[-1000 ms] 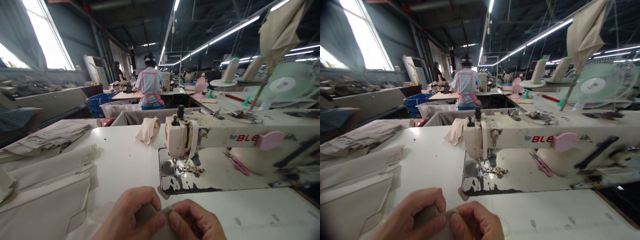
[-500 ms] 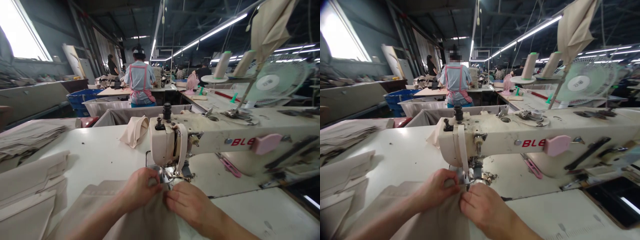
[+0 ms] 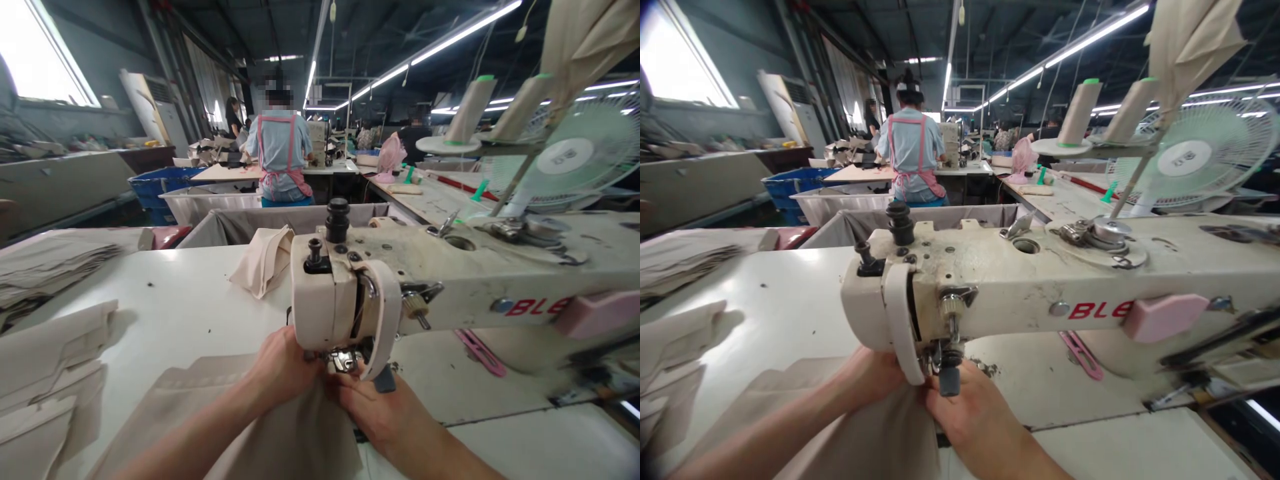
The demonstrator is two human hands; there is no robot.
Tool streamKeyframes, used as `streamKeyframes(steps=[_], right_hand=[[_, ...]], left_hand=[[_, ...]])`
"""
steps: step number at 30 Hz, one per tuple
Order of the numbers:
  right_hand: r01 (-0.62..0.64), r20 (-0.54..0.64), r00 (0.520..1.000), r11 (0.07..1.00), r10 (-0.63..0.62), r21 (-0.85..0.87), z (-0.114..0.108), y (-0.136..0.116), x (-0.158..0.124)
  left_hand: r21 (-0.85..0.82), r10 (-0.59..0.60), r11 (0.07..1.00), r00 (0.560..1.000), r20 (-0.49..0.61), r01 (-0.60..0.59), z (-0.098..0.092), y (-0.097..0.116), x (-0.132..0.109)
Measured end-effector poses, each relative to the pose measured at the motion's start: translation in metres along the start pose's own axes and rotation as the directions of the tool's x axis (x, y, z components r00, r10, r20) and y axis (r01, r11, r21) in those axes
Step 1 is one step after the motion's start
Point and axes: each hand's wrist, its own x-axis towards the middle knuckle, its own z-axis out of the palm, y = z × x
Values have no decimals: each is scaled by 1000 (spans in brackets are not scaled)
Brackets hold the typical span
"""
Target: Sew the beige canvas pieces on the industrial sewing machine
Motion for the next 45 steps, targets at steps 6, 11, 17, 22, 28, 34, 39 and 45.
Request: streamKeyframes(steps=[6,11,17,22,28,34,39,45], right_hand=[[-25,9,1000,999,25,24,2,1,1],[-19,-23,1000,998,21,68,5,4,2],[4,-49,999,998,0,67,6,4,1],[-44,-17,999,995,45,89,6,3,0],[-179,26,984,965,178,189,-4,-6,-3],[-596,459,649,30,607,802,8,-31,-27],[-544,499,466,-208,730,813,25,-44,-22],[-551,580,465,-294,669,781,17,-56,-18]], left_hand=[[45,14,999,999,-48,-12,0,-1,5],[38,17,999,999,-35,-16,0,2,4],[44,53,998,998,-15,-52,0,-1,7],[75,65,995,995,-82,-59,-1,1,-7],[-188,2,981,975,-223,-45,31,13,-70],[-327,34,940,979,-199,-99,42,0,-82],[-209,227,933,930,-288,-293,41,1,-86],[140,600,797,746,-289,-587,50,-4,-96]])
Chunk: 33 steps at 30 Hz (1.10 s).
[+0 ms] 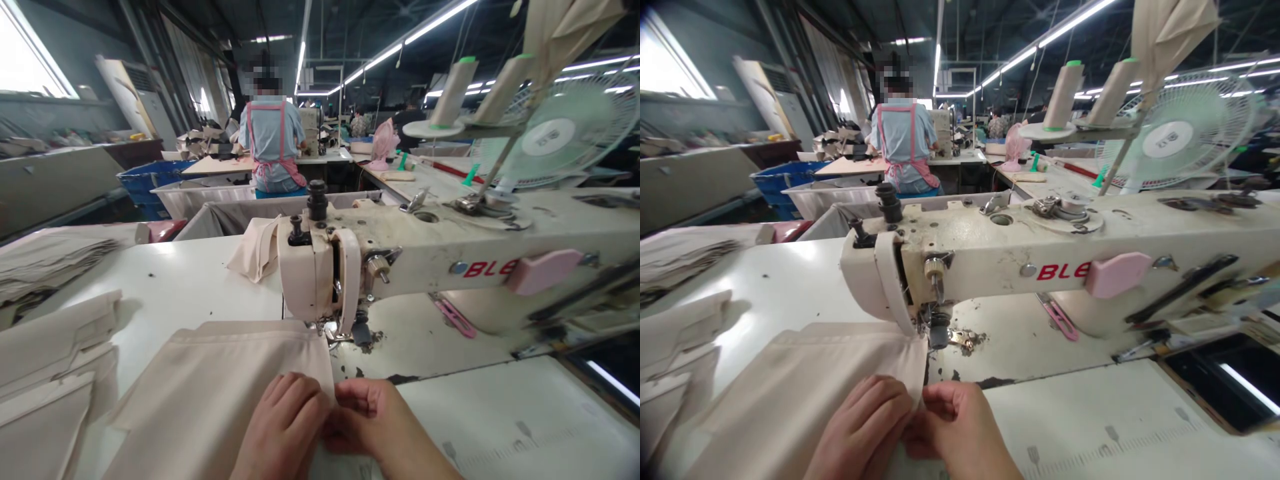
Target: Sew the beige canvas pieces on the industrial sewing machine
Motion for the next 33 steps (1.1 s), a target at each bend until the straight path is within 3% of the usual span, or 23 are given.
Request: streamKeyframes(steps=[8,13,25,29,31,33], right_hand=[[-67,-63,995,994,73,86,1,-3,-9],[-61,-18,998,998,61,3,4,-6,-10],[-28,-14,999,998,29,62,2,0,-12],[-64,20,998,991,62,115,2,-3,-15],[-52,32,998,998,51,33,-1,-1,-16],[72,-29,996,974,-80,-214,-7,2,-17]], left_hand=[[-197,-61,980,990,-125,36,-2,2,3],[-135,84,986,993,-82,-94,-4,1,2],[-143,114,983,993,-18,-115,-3,-2,4],[-93,105,990,993,-60,-110,-5,-3,5],[-94,121,987,990,-69,-127,-6,-3,5],[-96,138,985,988,-63,-144,-6,-3,3]])
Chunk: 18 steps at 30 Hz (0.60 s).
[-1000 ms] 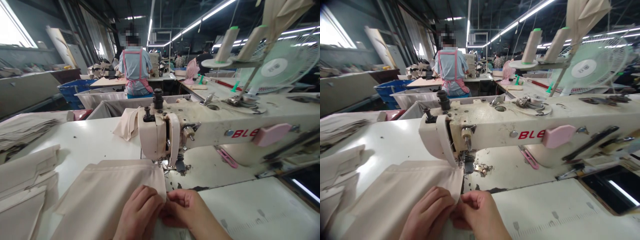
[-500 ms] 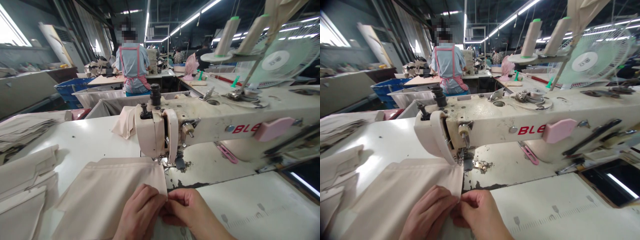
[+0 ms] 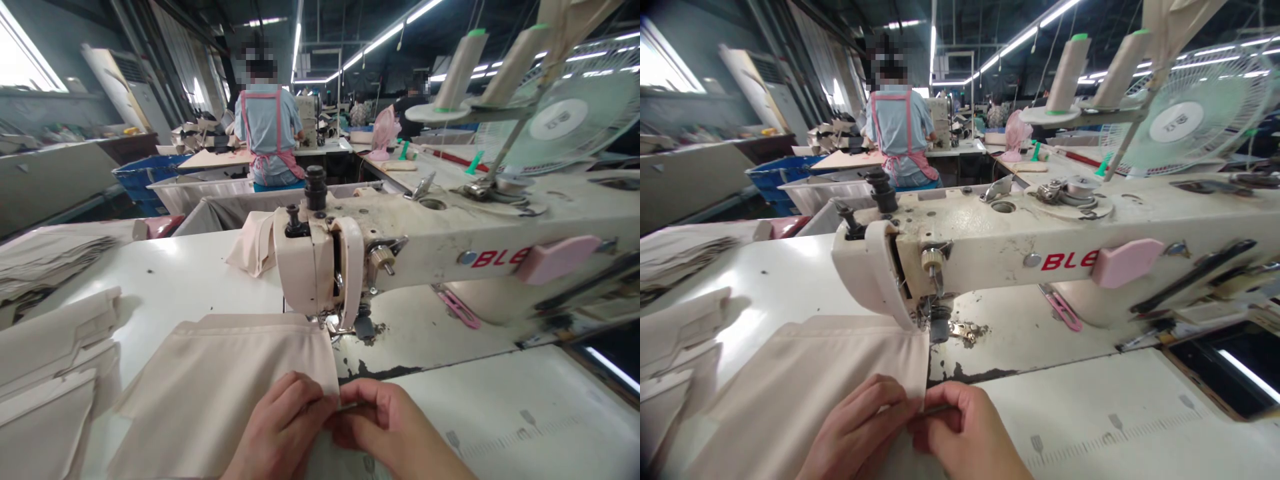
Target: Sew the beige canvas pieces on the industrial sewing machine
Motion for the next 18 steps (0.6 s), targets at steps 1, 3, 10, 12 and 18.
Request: streamKeyframes(steps=[1,3,10,12,18], right_hand=[[128,-43,989,975,-138,-179,-3,1,0],[419,13,874,741,-486,-524,-10,1,2],[726,522,552,68,-651,-684,-21,-6,20],[705,562,514,-53,-648,-707,-20,-5,20],[681,600,438,-189,-670,-708,-23,-1,24]], left_hand=[[-4,2,1000,1000,10,-2,1,1,-1],[-31,1,1000,1000,14,-1,2,3,-3],[119,-215,973,963,165,197,-14,-14,13],[249,-240,951,945,222,183,-22,-27,20],[333,-253,932,912,322,141,-28,-50,26]])
